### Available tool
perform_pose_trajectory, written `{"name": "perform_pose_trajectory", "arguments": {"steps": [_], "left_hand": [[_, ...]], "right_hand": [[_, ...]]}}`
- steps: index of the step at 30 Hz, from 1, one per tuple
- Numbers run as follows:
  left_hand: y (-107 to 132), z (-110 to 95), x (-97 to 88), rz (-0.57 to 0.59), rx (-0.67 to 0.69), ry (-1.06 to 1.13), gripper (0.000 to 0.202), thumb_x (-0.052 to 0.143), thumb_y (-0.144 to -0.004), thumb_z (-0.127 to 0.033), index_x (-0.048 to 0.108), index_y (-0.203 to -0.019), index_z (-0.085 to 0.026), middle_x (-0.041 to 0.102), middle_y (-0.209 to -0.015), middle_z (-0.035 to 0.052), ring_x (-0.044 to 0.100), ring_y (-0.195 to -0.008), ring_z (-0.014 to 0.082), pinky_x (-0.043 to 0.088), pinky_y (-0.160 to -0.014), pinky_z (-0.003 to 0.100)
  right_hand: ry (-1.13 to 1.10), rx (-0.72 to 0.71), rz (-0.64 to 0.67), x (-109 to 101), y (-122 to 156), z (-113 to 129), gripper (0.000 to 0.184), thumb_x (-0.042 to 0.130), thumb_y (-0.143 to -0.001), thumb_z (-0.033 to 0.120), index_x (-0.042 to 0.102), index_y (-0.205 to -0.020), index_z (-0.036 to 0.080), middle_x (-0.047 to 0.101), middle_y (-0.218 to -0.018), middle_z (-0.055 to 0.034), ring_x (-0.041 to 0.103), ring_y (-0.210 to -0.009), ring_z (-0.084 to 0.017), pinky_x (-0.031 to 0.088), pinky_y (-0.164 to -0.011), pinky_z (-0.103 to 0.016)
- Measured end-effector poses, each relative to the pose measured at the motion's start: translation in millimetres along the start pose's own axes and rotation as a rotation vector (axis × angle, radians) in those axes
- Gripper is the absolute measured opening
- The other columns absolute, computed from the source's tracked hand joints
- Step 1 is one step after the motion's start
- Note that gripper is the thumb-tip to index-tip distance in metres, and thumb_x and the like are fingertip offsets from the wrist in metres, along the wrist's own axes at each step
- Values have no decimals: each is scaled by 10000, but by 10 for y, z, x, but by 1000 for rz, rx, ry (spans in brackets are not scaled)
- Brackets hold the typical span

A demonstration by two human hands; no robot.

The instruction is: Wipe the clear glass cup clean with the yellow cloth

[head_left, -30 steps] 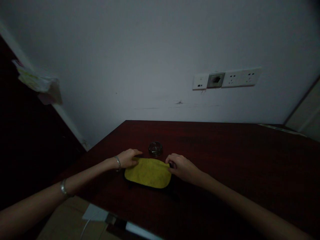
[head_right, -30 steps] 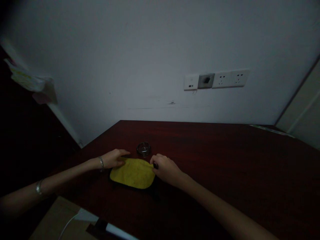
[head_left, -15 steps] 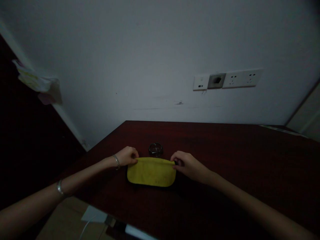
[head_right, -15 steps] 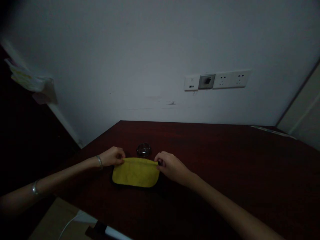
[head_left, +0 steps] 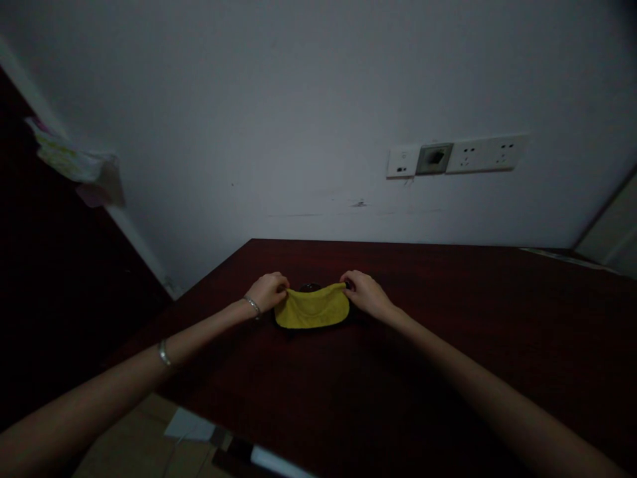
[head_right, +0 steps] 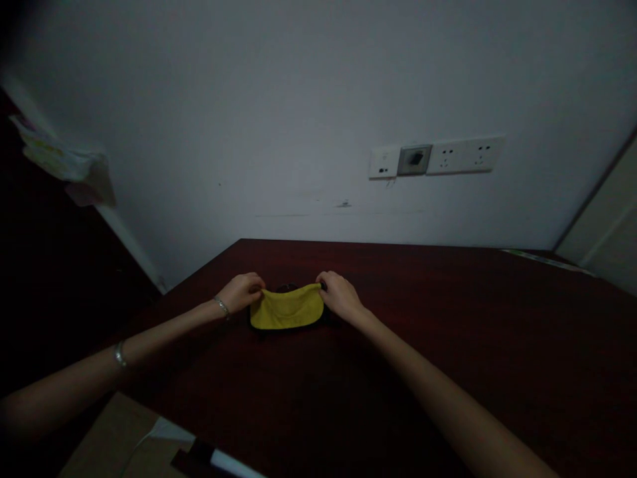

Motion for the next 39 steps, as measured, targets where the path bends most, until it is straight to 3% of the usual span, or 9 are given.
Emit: {"name": "perform_pose_trajectory", "arguments": {"steps": [9,15,19,22,29,35,39], "left_hand": [[-32,28,86,-130,-111,45,155,559,-750,-210,595,-900,-197,547,-954,36,590,-771,174,455,-677,279],[1,80,140,-84,-148,109,78,554,-726,-195,599,-789,-190,589,-840,31,594,-771,193,459,-710,298],[66,45,230,-31,-154,211,212,511,-744,-175,625,-920,-147,651,-940,89,619,-892,220,466,-819,324],[142,-44,309,4,-154,298,334,506,-771,-245,595,-1075,-135,649,-1086,119,604,-1017,248,449,-904,355],[221,-240,441,35,-139,459,501,574,-760,-448,529,-1153,-140,638,-1129,131,601,-1034,272,460,-911,389],[171,-186,558,22,-186,532,646,598,-734,-531,461,-1197,-103,582,-1207,177,579,-1085,278,444,-948,391],[132,-80,619,-6,-243,542,823,648,-680,-537,378,-1287,-51,448,-1352,247,452,-1245,338,355,-1038,445]], "right_hand": [[45,75,-36,164,-172,-29,290,544,-903,320,550,-1147,163,579,-1147,-80,597,-960,-198,514,-809,-402],[-26,63,-58,231,-182,53,294,547,-902,319,550,-1149,160,579,-1148,-80,597,-965,-201,513,-812,-407],[-108,39,-59,312,-149,118,286,545,-903,316,554,-1144,163,577,-1156,-81,595,-972,-200,510,-820,-408],[-171,32,-72,364,-112,162,282,542,-905,314,555,-1147,170,571,-1174,-83,588,-994,-205,504,-837,-415],[-300,56,-111,445,-51,226,288,535,-909,314,549,-1160,174,567,-1185,-85,586,-1004,-207,501,-846,-421],[-344,119,-165,472,-70,122,288,538,-906,312,551,-1160,177,549,-1216,-88,566,-1045,-219,481,-877,-440],[-398,158,-177,508,-114,102,302,541,-903,312,545,-1176,183,519,-1267,-93,539,-1095,-235,456,-913,-464]]}}
Point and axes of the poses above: each hand's wrist, its own y-axis away from the middle knuckle, its own x-axis out of the palm, z = x × y, the point moved 9 cm from there along -y, towards the middle knuckle
